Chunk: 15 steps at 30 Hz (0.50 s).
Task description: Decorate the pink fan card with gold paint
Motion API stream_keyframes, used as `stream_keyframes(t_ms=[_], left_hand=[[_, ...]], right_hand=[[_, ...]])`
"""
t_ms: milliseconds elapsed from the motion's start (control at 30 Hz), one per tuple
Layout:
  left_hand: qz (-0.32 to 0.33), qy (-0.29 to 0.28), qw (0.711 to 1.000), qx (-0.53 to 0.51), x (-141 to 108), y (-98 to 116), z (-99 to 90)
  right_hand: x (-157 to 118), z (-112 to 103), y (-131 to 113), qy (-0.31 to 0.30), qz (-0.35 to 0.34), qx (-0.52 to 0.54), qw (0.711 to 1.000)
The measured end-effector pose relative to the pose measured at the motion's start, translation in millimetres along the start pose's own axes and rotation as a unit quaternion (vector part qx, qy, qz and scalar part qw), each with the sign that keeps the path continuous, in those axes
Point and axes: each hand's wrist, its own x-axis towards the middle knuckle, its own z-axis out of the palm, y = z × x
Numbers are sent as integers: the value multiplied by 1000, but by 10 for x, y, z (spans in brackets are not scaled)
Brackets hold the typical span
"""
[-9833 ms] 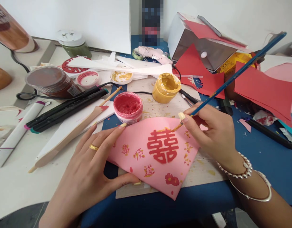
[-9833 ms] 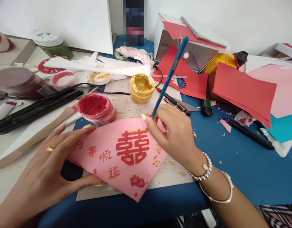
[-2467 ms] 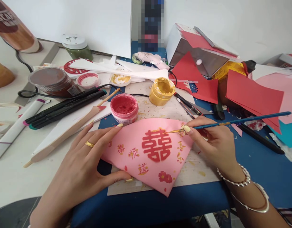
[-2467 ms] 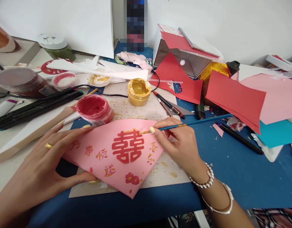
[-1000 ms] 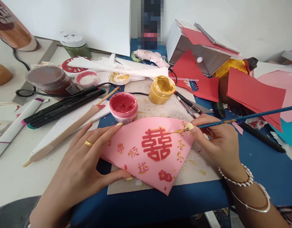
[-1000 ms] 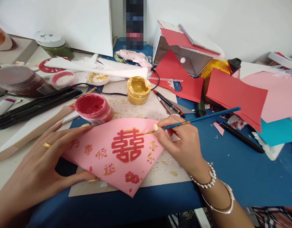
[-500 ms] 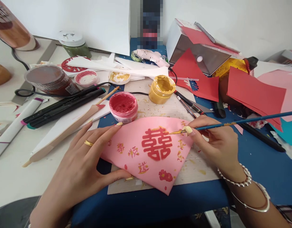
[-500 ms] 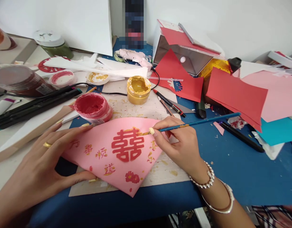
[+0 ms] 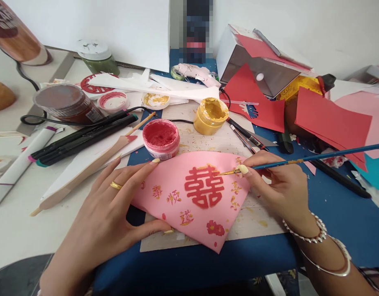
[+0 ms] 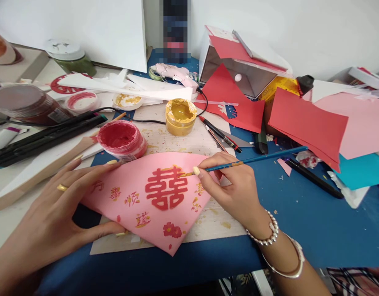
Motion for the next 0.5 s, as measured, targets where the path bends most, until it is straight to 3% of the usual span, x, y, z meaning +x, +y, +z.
stream_keyframes(t_ms=[500], left_hand=[[-5, -5, 1000, -2, 9, 13, 5]], right_hand=[[-31, 6, 33, -9, 0, 17, 1000]])
